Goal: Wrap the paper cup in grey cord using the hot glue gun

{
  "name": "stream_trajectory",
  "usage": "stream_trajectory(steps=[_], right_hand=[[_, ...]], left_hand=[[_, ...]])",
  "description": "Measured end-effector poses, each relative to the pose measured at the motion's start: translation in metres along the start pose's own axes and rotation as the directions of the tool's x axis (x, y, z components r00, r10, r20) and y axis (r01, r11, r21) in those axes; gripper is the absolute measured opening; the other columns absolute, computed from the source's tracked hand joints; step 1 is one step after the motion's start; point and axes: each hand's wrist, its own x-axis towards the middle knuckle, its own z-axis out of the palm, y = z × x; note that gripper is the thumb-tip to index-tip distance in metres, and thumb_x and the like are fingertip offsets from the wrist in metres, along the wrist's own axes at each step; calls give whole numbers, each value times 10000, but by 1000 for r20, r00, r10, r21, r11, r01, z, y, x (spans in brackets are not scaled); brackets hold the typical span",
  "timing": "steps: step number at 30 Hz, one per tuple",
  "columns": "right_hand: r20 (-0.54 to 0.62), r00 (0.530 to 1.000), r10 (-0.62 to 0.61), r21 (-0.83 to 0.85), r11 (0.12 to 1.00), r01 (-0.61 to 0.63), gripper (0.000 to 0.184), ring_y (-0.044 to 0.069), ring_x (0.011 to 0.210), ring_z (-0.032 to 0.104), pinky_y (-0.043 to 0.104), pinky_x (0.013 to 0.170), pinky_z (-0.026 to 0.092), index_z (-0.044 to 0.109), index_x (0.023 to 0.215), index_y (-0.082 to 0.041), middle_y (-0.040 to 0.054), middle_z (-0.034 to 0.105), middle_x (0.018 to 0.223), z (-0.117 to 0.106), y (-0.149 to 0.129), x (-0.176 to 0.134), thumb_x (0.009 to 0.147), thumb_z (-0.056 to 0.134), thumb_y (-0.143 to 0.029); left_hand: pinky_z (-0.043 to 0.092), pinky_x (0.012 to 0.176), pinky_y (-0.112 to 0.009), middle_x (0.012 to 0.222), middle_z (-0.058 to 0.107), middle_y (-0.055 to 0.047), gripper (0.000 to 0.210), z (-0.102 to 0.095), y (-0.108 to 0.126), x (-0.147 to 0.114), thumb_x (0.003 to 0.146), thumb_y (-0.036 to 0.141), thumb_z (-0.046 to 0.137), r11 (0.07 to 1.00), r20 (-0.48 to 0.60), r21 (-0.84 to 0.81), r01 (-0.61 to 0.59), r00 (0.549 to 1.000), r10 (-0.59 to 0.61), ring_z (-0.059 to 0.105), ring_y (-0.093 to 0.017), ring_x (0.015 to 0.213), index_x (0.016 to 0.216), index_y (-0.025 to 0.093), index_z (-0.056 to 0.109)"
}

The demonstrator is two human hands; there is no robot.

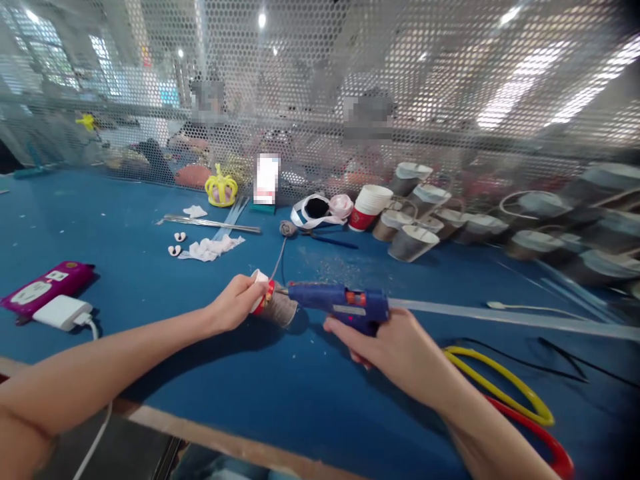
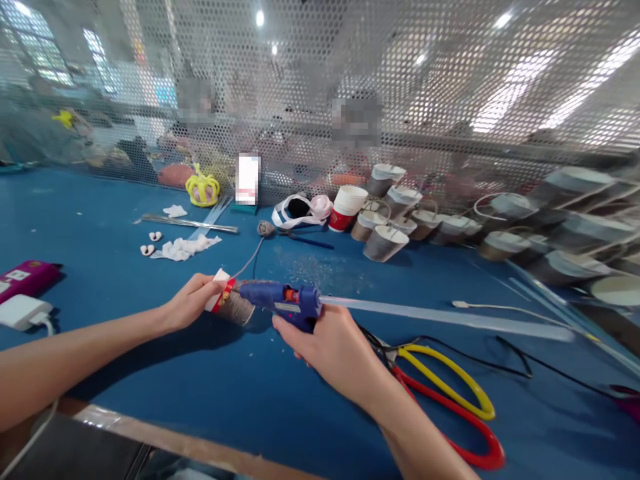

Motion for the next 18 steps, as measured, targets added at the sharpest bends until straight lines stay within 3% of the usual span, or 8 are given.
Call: stream_trajectory(steps=[7,15,18], right_hand=[[-97,957,-273,-214,945,247,168,151,457,502,264,467,408,522,603,-232,0,558,512,7,-3,-2,728,503,-343],[-45,962,-271,-179,949,259,130,154,569,533,244,498,419,545,704,-230,-12,601,626,15,6,-7,771,491,-327],[-52,965,-257,-181,953,244,129,147,531,513,244,477,409,538,690,-230,-16,579,590,15,4,-8,765,494,-325]], left_hand=[[292,469,-192,482,476,24,284,1,0,1,683,332,431,1000,-3,-2,11,1000,-11,378,-78,459,564,100,545],[396,543,-202,602,619,-8,305,2,4,0,705,294,422,994,63,-111,-3,998,10,518,-115,550,691,87,645],[404,547,-206,595,622,-12,311,3,4,0,706,287,420,995,55,-96,-8,998,13,527,-123,555,652,82,646]])
